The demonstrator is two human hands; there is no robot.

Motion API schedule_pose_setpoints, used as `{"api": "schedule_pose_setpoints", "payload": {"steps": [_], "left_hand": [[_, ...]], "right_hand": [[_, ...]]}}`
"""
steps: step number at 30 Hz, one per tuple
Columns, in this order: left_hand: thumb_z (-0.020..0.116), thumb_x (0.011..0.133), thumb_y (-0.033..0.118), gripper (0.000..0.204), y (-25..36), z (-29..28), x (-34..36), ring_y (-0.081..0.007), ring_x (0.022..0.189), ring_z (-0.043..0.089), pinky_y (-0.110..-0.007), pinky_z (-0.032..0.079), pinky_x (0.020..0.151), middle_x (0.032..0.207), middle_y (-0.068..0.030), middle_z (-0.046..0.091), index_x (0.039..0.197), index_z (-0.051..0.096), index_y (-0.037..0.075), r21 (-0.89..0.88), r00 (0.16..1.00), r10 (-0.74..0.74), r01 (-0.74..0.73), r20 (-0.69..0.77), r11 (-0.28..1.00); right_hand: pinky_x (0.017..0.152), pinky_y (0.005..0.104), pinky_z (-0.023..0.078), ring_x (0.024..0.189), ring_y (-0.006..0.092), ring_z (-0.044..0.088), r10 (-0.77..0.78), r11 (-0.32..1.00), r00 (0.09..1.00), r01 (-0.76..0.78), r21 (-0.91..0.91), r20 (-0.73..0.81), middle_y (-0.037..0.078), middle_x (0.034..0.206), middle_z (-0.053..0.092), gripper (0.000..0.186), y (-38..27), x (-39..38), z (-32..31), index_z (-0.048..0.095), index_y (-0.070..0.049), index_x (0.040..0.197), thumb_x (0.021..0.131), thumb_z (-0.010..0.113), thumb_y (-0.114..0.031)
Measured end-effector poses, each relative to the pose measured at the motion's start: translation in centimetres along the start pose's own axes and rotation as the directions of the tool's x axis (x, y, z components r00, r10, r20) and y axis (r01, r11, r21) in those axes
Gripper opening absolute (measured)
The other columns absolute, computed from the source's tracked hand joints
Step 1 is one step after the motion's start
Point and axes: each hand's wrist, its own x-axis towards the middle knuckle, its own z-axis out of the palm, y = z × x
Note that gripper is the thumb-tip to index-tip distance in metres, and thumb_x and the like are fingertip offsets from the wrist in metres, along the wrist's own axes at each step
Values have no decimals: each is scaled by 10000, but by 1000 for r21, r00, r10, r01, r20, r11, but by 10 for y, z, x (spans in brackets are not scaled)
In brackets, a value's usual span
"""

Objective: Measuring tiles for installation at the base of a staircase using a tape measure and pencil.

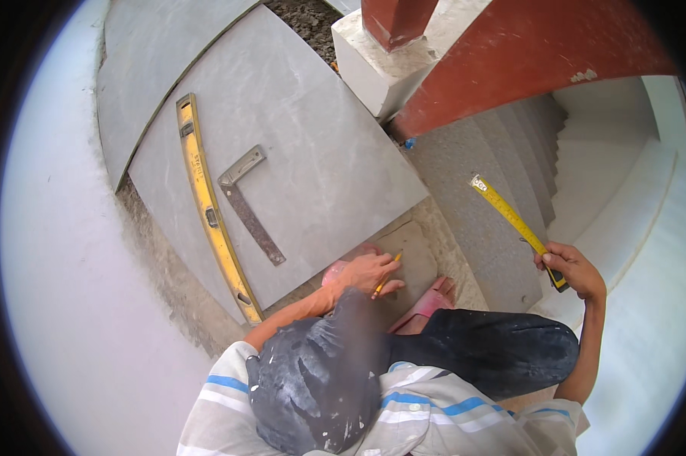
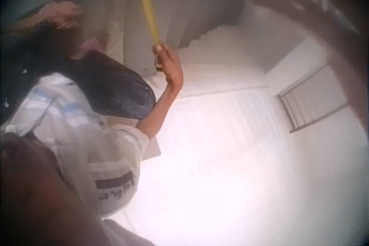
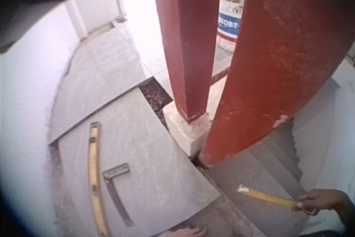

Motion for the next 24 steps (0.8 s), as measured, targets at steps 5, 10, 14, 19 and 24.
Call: {"api": "schedule_pose_setpoints", "payload": {"steps": [5,10,14,19,24], "left_hand": [[606,962,334,271,-6,12,-1,-303,799,589,-395,485,710,903,-110,558,1022,585,71,13,999,-38,38,4,999],[624,952,324,246,-12,15,1,-267,750,565,-377,471,690,868,-87,550,992,586,84,69,990,113,-107,-83,992],[655,933,292,231,-4,3,-3,-255,732,555,-362,455,685,832,-72,561,1005,600,80,129,996,77,-72,-34,989],[716,884,257,346,1,-38,1,-270,784,593,-382,444,732,856,-96,620,1133,607,42,63,908,-27,59,-419,996],[705,866,157,447,-19,-53,6,-298,888,636,-413,437,820,1024,-157,662,1257,563,-7,20,742,-194,269,-642,963]], "right_hand": [[825,283,436,868,125,554,14,1000,1000,-15,10,1,10,851,619,272,2,-1,-1,687,-38,986,988,562,-280],[850,284,432,891,124,552,13,998,1000,-13,57,3,11,868,623,230,11,3,-1,682,-44,971,968,576,-248],[847,277,438,890,117,564,-10,1000,1000,10,30,2,11,873,633,241,14,6,-3,686,-35,987,979,571,-247],[848,275,445,886,111,575,-17,998,1000,18,62,-20,10,875,643,270,10,6,-3,689,-21,1002,993,570,-264],[850,277,449,885,112,574,-33,999,999,33,11,11,8,886,646,269,5,13,-3,686,-15,1009,991,571,-258]]}}
